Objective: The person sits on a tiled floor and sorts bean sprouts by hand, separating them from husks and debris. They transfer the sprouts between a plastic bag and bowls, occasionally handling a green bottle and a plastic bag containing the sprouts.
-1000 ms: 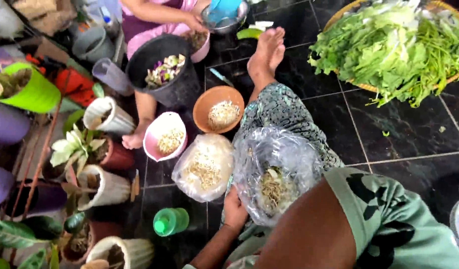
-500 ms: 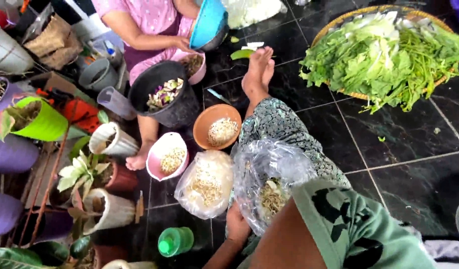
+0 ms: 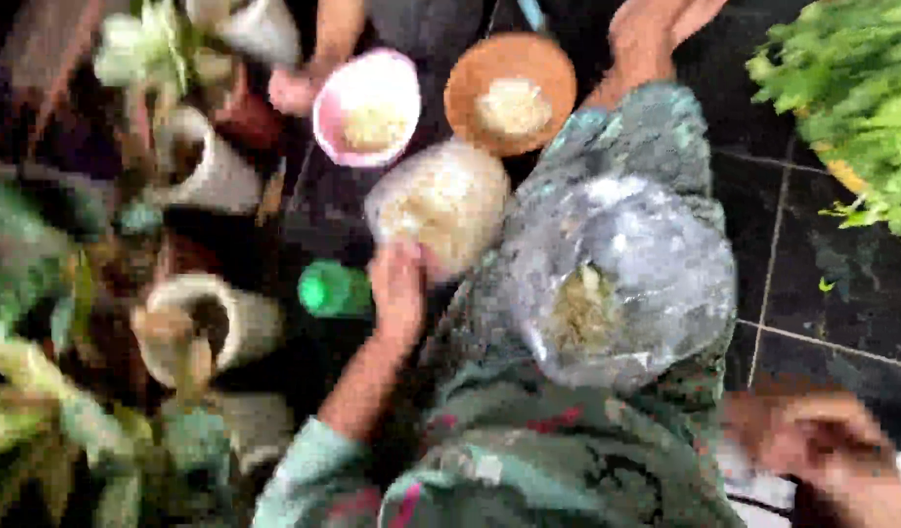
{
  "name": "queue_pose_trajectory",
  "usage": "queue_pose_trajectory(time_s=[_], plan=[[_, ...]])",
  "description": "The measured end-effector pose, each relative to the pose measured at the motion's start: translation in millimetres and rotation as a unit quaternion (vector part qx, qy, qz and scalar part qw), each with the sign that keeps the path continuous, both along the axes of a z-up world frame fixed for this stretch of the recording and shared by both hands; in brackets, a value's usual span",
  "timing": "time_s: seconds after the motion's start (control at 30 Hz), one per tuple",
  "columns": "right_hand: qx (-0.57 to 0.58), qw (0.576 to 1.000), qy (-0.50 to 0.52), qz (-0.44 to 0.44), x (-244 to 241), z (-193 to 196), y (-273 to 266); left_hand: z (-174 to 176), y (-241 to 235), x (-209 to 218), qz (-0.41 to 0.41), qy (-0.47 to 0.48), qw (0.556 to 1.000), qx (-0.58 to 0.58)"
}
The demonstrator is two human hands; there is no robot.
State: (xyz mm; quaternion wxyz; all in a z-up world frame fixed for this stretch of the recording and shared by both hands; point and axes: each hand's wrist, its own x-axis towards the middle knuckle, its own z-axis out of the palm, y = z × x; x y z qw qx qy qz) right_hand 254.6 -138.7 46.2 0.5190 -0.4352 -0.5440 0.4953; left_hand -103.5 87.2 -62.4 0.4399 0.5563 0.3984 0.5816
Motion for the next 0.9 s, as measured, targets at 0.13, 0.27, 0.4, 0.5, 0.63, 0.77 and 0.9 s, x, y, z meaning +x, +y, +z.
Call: queue_pose_trajectory(time_s=[0.13,0.27,0.4,0.5,0.63,0.77,0.9], plan=[[-0.096,0.968,0.227,-0.047,39,-115,-55,-43,68,-12,0.061,0.081,0.991,-0.085],[-0.179,0.915,0.35,-0.095,9,-176,-58,-83,125,17,-0.104,0.487,0.856,-0.136],[-0.196,0.897,0.376,-0.126,24,-219,-53,-94,149,66,-0.181,0.611,0.713,-0.293],[-0.218,0.903,0.328,-0.173,20,-217,-58,-69,139,82,-0.172,0.646,0.678,-0.304],[-0.232,0.907,0.293,-0.193,20,-215,-57,-89,124,62,-0.182,0.643,0.717,-0.198],[-0.247,0.904,0.286,-0.197,19,-214,-53,-119,118,23,-0.168,0.656,0.721,-0.147],[-0.237,0.909,0.285,-0.189,16,-209,-52,-114,116,-4,-0.096,0.578,0.801,-0.128]])
